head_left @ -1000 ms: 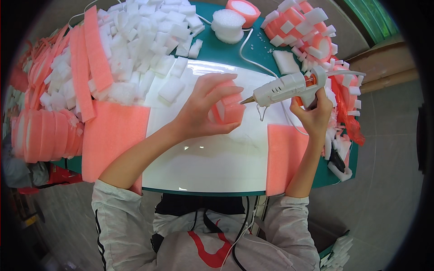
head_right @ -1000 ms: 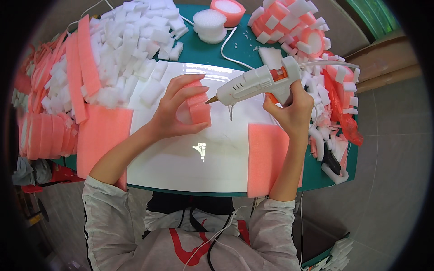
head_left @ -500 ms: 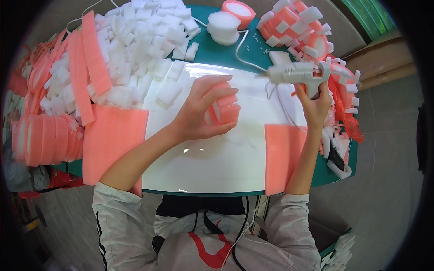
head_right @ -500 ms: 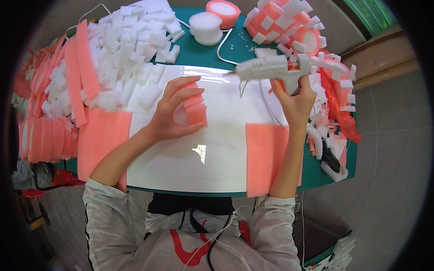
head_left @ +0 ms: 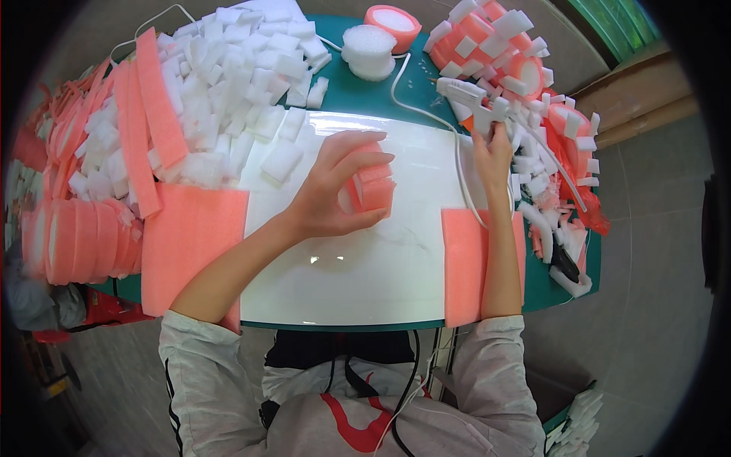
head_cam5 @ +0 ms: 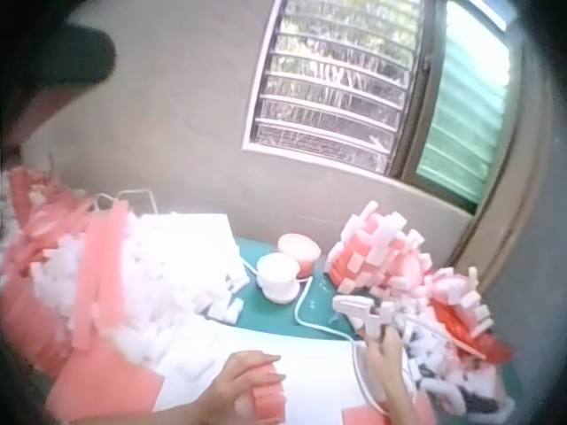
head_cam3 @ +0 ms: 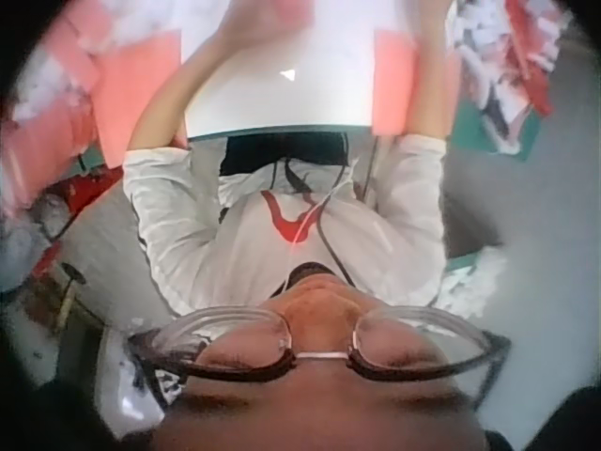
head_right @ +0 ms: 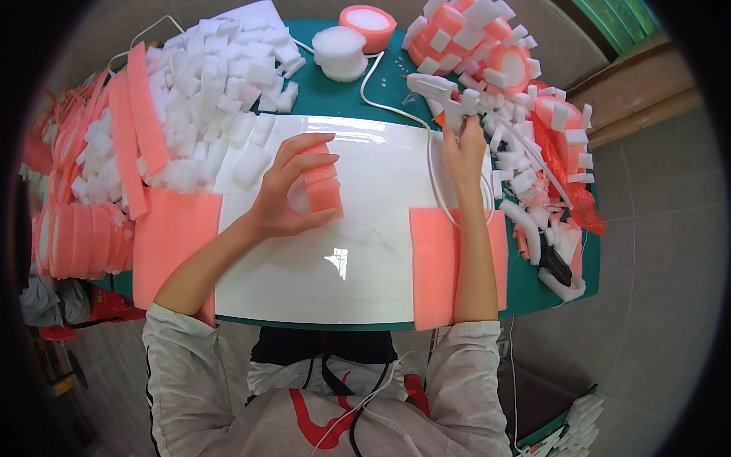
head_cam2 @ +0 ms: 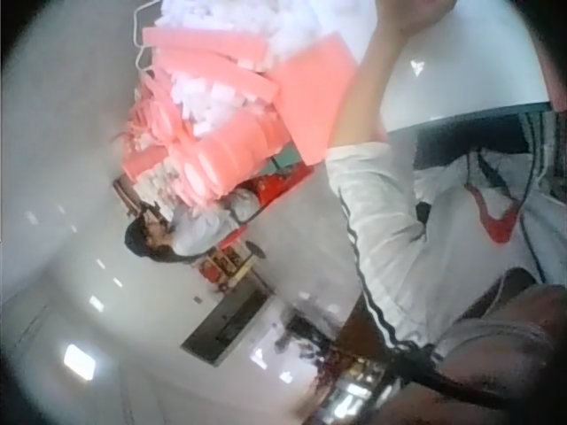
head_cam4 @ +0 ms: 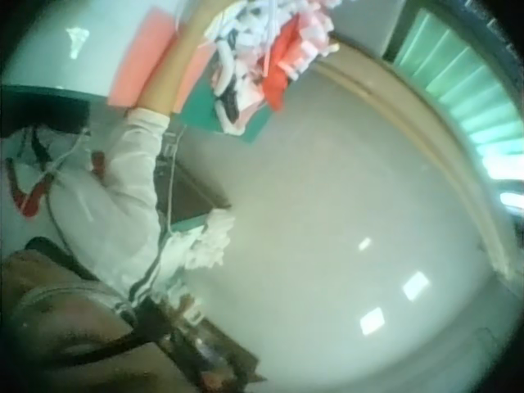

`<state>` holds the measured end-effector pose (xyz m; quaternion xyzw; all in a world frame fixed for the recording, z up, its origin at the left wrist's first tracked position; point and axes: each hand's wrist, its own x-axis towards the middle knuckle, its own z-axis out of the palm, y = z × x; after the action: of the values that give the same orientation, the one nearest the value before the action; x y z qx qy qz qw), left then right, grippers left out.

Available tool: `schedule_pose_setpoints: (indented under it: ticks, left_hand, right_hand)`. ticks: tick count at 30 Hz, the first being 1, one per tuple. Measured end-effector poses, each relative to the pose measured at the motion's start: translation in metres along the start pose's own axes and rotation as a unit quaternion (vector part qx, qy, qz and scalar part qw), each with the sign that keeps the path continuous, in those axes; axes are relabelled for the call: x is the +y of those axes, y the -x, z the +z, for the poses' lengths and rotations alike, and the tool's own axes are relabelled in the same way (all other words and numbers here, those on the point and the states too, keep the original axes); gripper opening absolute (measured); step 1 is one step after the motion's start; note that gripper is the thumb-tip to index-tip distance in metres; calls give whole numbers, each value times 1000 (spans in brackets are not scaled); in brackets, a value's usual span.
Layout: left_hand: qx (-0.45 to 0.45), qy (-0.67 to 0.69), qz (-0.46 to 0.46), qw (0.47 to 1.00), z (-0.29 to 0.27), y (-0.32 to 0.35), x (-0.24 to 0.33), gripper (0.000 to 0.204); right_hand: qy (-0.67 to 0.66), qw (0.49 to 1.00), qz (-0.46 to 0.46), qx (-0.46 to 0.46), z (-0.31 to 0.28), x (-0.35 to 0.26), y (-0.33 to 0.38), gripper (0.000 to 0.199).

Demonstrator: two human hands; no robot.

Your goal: Assemble a foam product using hot glue.

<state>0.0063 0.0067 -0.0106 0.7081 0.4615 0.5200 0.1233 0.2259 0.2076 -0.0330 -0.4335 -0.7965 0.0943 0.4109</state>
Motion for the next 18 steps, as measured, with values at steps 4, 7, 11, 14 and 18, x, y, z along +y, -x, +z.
schedule_pose_setpoints:
  ticks: [4,7,11,14,18]
  left_hand:
    - [-5,-2,-3,1000,-2,1,-1,52]
    - [-9,3,-1,1000,-2,1,-1,52]
    - [-9,4,5,1000,-1,0,-2,52]
    - [-9,-1,0,1000,-1,0,-3,53]
    - [1,0,-23,1000,-4,1,-4,55]
  right_hand:
    - [-42,999,31,-15,6,-10,2,34]
    - [-49,995,70,-44,0,-20,2,37]
    - [13,999,28,-41,-1,-15,4,41]
    - [75,997,1,-36,-7,-16,9,40]
    - [209,963,60,-161,-32,-39,21,32]
